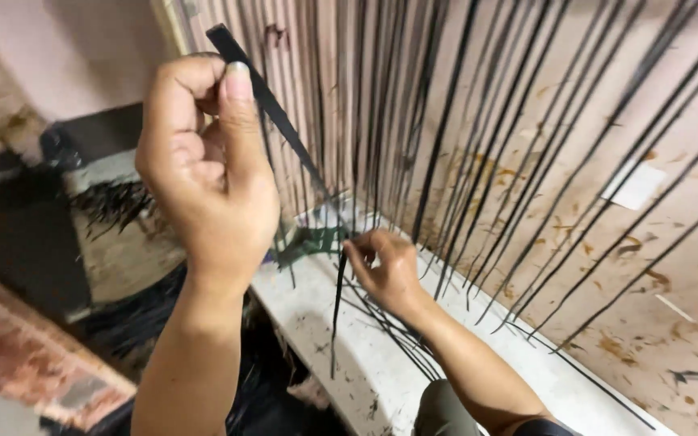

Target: Processing the ends of leather strips using a finishing tool and hanging them on a rack.

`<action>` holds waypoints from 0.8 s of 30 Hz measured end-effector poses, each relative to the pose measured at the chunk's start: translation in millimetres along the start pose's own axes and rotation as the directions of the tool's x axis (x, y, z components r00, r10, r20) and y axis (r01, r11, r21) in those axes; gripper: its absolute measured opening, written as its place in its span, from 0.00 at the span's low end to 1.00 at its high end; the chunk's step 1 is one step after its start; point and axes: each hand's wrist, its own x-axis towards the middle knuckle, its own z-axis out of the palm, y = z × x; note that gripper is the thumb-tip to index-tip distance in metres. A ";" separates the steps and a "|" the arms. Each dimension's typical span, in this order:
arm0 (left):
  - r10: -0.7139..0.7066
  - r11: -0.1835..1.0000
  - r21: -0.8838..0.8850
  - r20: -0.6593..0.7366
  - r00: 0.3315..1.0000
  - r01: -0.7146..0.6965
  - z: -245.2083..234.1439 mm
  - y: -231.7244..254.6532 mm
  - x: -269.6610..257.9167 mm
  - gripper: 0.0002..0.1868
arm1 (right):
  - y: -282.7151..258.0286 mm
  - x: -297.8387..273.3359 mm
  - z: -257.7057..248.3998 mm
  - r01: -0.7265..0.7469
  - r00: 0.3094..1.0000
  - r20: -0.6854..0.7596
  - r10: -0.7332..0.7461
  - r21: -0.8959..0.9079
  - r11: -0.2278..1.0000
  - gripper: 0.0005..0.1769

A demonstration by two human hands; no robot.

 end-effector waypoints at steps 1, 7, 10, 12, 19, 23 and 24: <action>-0.056 0.998 -0.008 0.010 0.998 0.056 6.5 -2.4 2.7 0.07 | 0.7 -3.0 -2.3 0.057 0.998 0.007 -0.057 -0.027 0.998 0.09; -0.042 0.979 -0.193 0.130 0.991 0.067 38.1 -32.6 14.5 0.07 | 0.6 -11.0 -15.2 0.067 0.997 -0.023 -0.071 -0.170 0.983 0.14; -0.026 0.963 -0.260 0.180 0.983 0.073 50.4 -41.4 13.6 0.06 | 5.6 -17.9 -20.1 0.064 0.998 0.000 -0.066 -0.254 0.965 0.13; -0.011 0.954 -0.292 0.187 0.982 0.066 59.0 -47.7 13.9 0.05 | 7.9 -23.8 -23.4 0.022 1.000 0.010 -0.020 -0.289 0.957 0.14; 0.047 0.906 -0.417 0.272 0.961 0.074 96.7 -52.1 7.7 0.10 | 6.3 -29.5 -109.0 -0.075 0.997 0.004 0.082 -0.362 0.929 0.08; 0.044 0.839 -0.529 0.298 0.953 0.127 124.9 -42.1 -3.2 0.09 | 13.6 -11.3 -204.0 -0.149 0.989 -0.112 0.100 -0.650 0.745 0.06; 0.022 0.813 -0.556 0.330 0.944 0.175 132.1 -38.0 -6.5 0.07 | 9.3 -0.2 -225.4 -0.092 0.993 -0.116 0.017 -0.679 0.728 0.09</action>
